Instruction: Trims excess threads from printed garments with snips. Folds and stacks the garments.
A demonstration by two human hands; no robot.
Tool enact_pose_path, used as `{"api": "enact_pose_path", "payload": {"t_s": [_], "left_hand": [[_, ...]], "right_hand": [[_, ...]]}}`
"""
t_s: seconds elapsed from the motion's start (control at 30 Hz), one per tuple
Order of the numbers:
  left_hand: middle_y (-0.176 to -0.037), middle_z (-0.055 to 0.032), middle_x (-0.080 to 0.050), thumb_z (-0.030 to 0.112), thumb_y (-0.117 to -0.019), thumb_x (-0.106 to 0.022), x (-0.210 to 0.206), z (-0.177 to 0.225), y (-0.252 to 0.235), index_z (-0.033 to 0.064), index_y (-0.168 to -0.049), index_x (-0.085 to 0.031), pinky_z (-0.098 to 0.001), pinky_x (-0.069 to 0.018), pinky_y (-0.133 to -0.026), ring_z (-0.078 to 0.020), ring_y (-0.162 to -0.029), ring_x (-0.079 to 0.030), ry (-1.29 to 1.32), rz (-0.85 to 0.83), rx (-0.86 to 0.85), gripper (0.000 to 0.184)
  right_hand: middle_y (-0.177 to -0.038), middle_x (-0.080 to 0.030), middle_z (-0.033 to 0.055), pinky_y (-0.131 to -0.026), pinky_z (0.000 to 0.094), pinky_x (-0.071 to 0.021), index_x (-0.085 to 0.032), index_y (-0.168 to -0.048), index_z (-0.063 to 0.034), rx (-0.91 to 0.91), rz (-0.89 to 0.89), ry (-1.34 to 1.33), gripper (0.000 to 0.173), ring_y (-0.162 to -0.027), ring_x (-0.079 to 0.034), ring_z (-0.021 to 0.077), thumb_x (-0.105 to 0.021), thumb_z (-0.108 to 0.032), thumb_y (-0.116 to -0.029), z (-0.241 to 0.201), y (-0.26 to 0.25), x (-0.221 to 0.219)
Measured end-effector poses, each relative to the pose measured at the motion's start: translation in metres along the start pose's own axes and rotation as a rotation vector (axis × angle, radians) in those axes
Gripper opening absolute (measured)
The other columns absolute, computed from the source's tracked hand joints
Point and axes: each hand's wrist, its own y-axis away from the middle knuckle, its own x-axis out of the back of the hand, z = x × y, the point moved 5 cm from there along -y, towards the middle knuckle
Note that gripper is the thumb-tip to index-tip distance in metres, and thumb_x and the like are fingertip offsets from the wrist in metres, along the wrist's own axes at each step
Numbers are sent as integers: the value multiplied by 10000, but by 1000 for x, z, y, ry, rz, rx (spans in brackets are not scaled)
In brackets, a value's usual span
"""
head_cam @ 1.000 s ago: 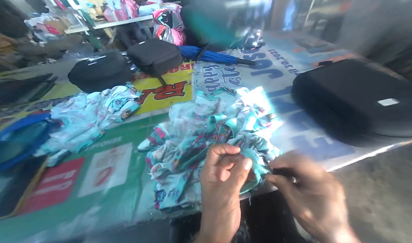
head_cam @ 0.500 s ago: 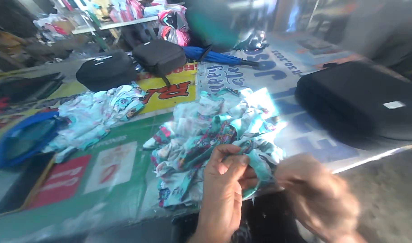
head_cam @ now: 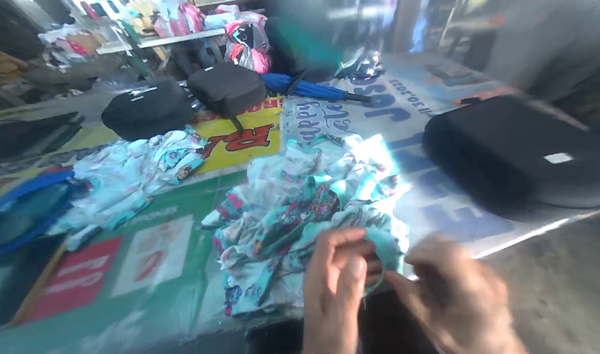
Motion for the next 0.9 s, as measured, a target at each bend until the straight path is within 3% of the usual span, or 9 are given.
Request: {"api": "enact_pose_path", "payload": {"t_s": [0.13, 0.3, 0.37, 0.47, 0.53, 0.67, 0.73, 0.8, 0.9], "left_hand": [[-1241, 17, -681, 516, -1061, -407, -11, -9, 19, 73, -1367, -541, -266, -589, -881, -53, -1089, -665, -176, -105, -130, 555], [-1321, 75, -656, 455, -1079, -415, -14, -17, 34, 100, -1414, -519, -246, -538, -991, 21, -1174, -613, -258, -150, -190, 499], [-1403, 29, -609, 412, -1096, -405, -16, -19, 37, 52, -1431, -501, -259, -482, -1080, 15, -1266, -558, -303, -196, -234, 502], [-1401, -184, -593, 363, -1098, -427, -22, -18, 40, -105, -1399, -485, -286, -431, -1131, -68, -1314, -547, -438, -250, -311, 560], [-1385, -272, -585, 379, -1082, -467, -26, -19, 43, -169, -1404, -457, -291, -433, -1128, -117, -1305, -571, -503, -248, -334, 635], [-1544, -209, -463, 366, -1084, -477, -24, -21, 45, -101, -1559, -225, -306, -403, -1177, -87, -1403, -483, -445, -253, -308, 712], [-1420, -243, -580, 241, -1053, -572, -19, -17, 42, -130, -1453, -406, -315, -484, -1096, -145, -1309, -592, -558, -219, -342, 571], [-1206, -210, -704, 155, -973, -690, -15, -13, 39, -64, -1216, -636, -297, -543, -1006, -178, -1156, -684, -837, -150, -442, 332], [-1010, -100, -738, 154, -925, -695, -4, -14, 35, 97, -1018, -749, -362, -544, -897, -215, -993, -695, -1228, -96, -521, 122]], "right_hand": [[-795, -664, 41, -441, 220, -436, -618, -1005, -99, -36, -44, 251, 259, -551, -576, 88, -716, -293, -865, 2, 1, -11], [-783, -689, 69, -433, 282, -464, -647, -994, -66, -112, -114, 300, 262, -533, -610, 145, -747, -217, -805, 6, 15, -11], [-789, -704, 90, -452, 311, -487, -663, -994, -43, -162, -127, 262, 279, -542, -628, 169, -771, -199, -790, 8, 19, -8], [-818, -717, 94, -487, 323, -516, -682, -1007, -30, -200, -124, 227, 279, -579, -653, 173, -779, -182, -795, 12, 24, -7], [-839, -727, 93, -506, 336, -534, -686, -1014, -32, -224, -116, 222, 267, -612, -678, 177, -774, -191, -818, 14, 27, -9], [-869, -733, 87, -542, 318, -553, -721, -982, -51, -243, -71, 168, 156, -655, -692, 160, -719, -123, -844, 21, 31, -13], [-879, -734, 83, -638, 261, -569, -732, -983, -36, -317, -70, 11, 110, -717, -689, 112, -688, -82, -893, 26, 32, -11], [-880, -720, 69, -730, 192, -561, -731, -982, 1, -415, -63, -228, 100, -771, -667, 45, -656, -41, -932, 29, 32, -8], [-870, -679, 25, -627, 158, -521, -719, -962, 15, -480, -3, -494, 116, -687, -596, -2, -607, -11, -948, 34, 35, -7]]}}
